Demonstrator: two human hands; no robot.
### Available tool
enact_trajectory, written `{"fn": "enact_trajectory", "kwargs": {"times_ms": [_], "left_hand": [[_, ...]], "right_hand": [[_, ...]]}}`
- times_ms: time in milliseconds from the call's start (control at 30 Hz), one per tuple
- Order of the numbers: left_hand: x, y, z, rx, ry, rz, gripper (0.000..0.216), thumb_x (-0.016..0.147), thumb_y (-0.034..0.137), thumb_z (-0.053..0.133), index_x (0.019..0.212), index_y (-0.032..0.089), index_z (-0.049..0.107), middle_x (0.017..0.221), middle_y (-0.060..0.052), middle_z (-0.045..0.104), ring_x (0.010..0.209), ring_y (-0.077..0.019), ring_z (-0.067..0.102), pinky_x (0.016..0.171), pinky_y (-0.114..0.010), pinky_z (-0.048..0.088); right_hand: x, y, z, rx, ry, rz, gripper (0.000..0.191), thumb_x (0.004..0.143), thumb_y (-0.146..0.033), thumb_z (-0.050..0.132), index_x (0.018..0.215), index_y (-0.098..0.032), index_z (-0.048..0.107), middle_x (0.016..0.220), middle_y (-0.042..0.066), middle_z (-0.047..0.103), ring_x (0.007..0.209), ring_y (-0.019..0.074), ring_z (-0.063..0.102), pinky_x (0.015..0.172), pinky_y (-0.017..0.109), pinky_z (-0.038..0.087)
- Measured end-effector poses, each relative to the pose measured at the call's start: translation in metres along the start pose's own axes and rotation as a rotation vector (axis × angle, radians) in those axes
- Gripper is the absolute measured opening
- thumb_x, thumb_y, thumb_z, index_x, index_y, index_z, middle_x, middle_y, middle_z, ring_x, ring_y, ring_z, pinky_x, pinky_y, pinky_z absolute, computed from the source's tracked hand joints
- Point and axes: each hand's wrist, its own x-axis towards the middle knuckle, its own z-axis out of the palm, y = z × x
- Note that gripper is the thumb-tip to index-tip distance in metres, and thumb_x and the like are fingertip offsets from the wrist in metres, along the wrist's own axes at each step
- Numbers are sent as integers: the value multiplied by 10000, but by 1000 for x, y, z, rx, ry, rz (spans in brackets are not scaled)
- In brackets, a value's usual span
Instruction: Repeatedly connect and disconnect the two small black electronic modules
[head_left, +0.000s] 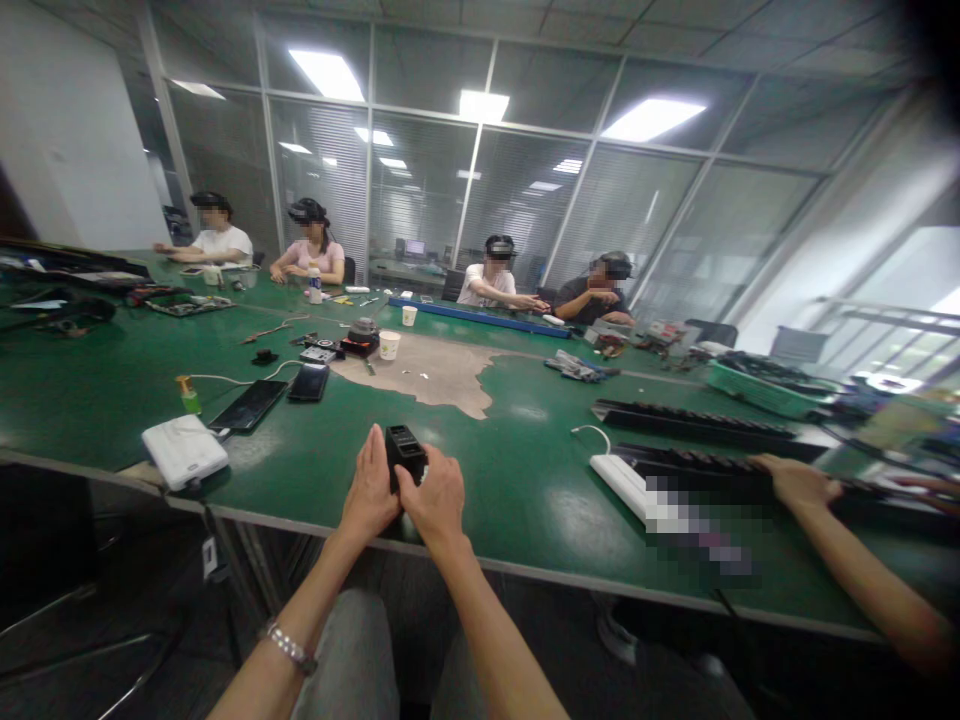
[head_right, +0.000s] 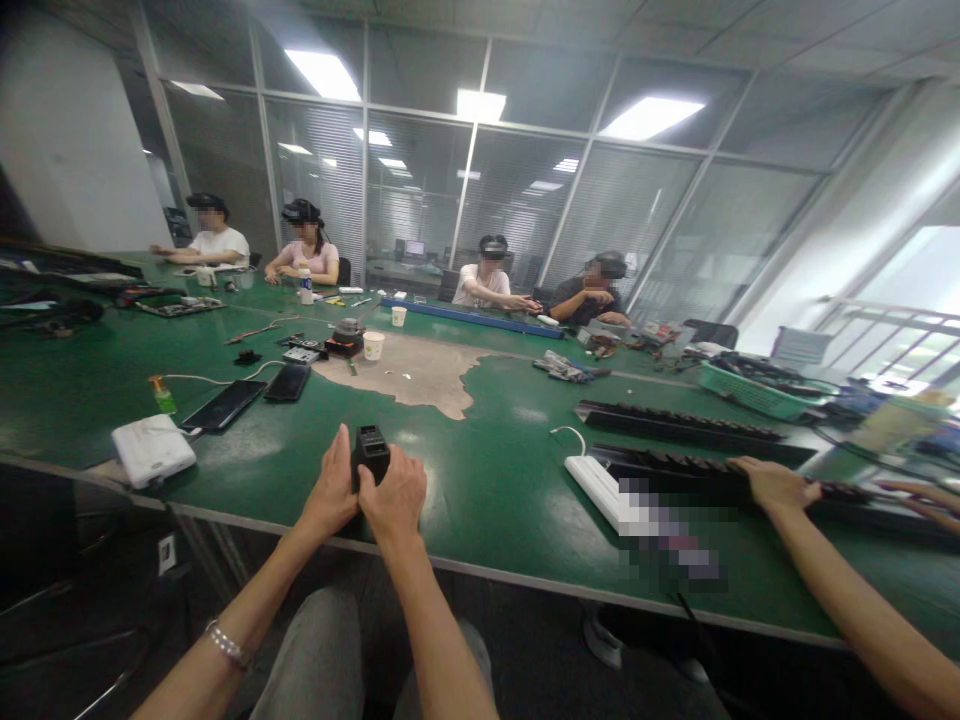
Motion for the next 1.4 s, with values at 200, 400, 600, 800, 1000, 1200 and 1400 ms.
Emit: {"fn": "enact_trajectory", "kwargs": {"times_ms": [200, 400, 600, 800, 1000, 1200, 1400], "left_hand": [[0, -1, 1, 71, -22, 48, 835, 797, 170, 497, 1520, 104, 85, 1570, -196, 184, 1467, -316, 141, 1178, -537, 214], [0, 0, -1, 102, -15, 36, 830, 772, 165, 508, 1511, 99, 136, 1560, -202, 207, 1461, -326, 155, 1169, -551, 225], [-1, 2, -5, 114, -24, 13, 824, 792, 194, 496, 1510, 72, 111, 1569, -213, 175, 1465, -330, 137, 1174, -542, 209], [-1, 6, -9, 65, -22, -37, 1047, 769, 380, 625, 1512, 71, -45, 1574, -239, 120, 1463, -364, 122, 1161, -556, 220], [0, 8, -11, 70, -42, -46, 1192, 714, 443, 704, 1504, 103, -120, 1582, -235, 91, 1464, -360, 122, 1155, -540, 229], [0, 14, -7, 183, -93, -73, 1193, 730, 564, 655, 1501, 114, -137, 1573, -246, 131, 1462, -376, 119, 1150, -601, 151], [-1, 22, -7, 295, -72, -56, 1190, 719, 610, 642, 1508, 121, -104, 1579, -242, 109, 1461, -384, 110, 1148, -600, 148]], "right_hand": [[-4, 14, 9, -42, -31, -8, 631, 752, -432, 701, 1265, -95, 555, 1149, 170, 645, 1060, 304, 564, 905, 383, 410], [-6, 18, 13, 4, 9, -24, 563, 791, -452, 660, 1226, -103, 581, 1096, 149, 670, 982, 279, 594, 890, 367, 420], [-7, 12, 13, 61, -38, -5, 335, 820, -408, 609, 1067, -185, 653, 941, 78, 700, 846, 235, 617, 784, 321, 436], [9, 8, 4, 266, -20, 97, 360, 813, -448, 601, 1047, -185, 674, 936, 77, 718, 856, 225, 655, 801, 315, 465], [35, 36, -6, 483, 41, 230, 436, 814, -513, 577, 1067, -170, 667, 964, 90, 732, 870, 230, 686, 782, 303, 494], [25, 68, 7, 311, 52, 229, 454, 829, -482, 546, 1125, -151, 639, 971, 119, 718, 885, 253, 671, 793, 329, 483], [15, 76, 15, 91, 82, 168, 561, 838, -411, 530, 1276, -61, 538, 1081, 205, 662, 994, 306, 613, 873, 385, 450]]}}
